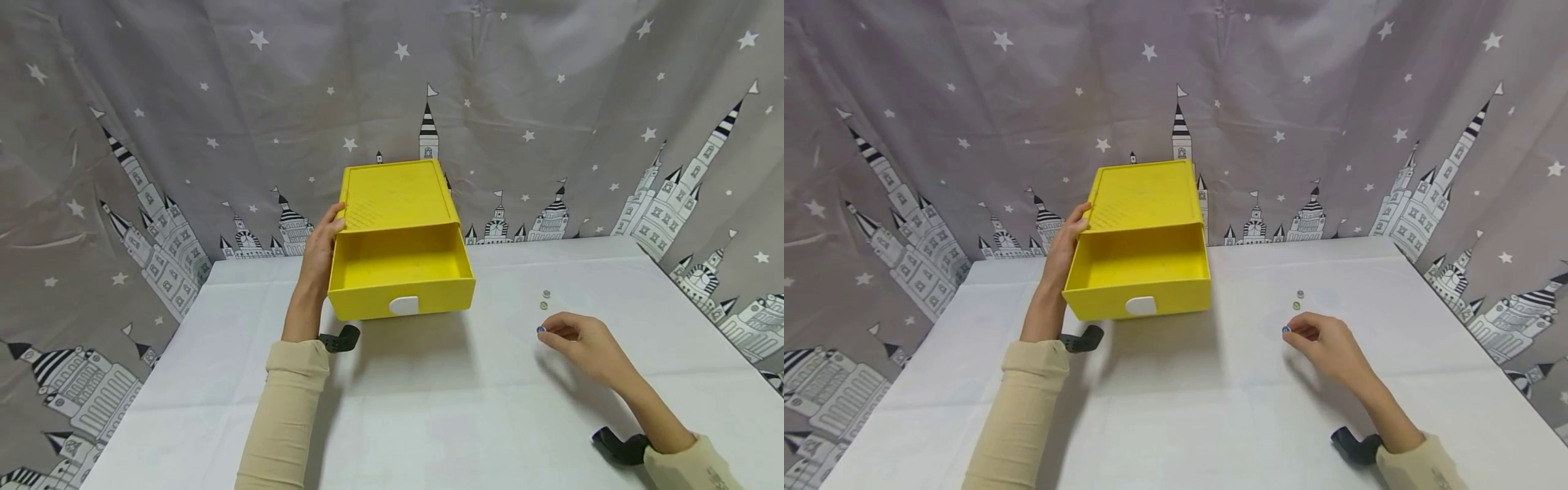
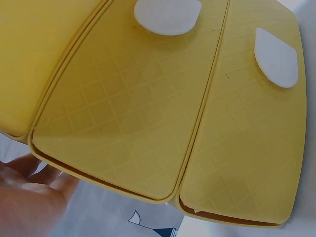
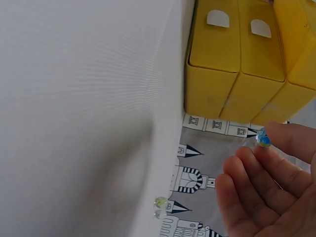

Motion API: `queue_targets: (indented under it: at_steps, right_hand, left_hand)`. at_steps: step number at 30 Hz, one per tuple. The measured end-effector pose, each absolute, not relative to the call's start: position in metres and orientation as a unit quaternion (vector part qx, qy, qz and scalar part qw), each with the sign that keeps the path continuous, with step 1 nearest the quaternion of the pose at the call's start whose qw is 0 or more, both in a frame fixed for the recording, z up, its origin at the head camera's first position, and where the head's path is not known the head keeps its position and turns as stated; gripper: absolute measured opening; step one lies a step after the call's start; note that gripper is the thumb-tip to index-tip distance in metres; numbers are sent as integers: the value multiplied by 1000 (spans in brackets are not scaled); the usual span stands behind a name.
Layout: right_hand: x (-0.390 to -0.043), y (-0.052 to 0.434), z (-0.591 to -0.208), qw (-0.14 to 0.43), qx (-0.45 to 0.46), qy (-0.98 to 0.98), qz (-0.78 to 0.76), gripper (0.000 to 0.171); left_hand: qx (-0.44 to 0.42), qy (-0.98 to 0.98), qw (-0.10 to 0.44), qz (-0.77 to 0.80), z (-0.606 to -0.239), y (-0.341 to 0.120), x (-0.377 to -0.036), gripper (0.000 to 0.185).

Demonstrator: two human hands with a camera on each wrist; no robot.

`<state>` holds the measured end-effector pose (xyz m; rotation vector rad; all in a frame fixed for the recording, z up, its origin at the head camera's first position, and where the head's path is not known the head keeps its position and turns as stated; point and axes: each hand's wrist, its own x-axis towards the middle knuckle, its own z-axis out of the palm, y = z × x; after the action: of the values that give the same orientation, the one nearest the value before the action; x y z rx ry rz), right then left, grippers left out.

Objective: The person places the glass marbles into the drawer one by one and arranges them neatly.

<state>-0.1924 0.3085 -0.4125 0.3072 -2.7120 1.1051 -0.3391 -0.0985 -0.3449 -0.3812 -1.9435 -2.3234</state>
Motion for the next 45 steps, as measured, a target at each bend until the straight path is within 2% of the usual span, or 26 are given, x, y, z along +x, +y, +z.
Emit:
queue_targets:
  at_steps: [18, 29, 45]
  right_hand:
    - [-193, 307, -402, 175, 100, -905, 374, 15]
    - [-196, 297, -389, 185, 100, -894, 395, 19]
    - [-201, 267, -358, 200, 129, -873, 426, 15]
  left_hand:
    - [-117, -622, 29, -774, -342, -100, -336, 56]
    - [-114, -615, 23, -779, -340, -99, -335, 57]
    - [-109, -618, 26, -778, -341, -100, -336, 57]
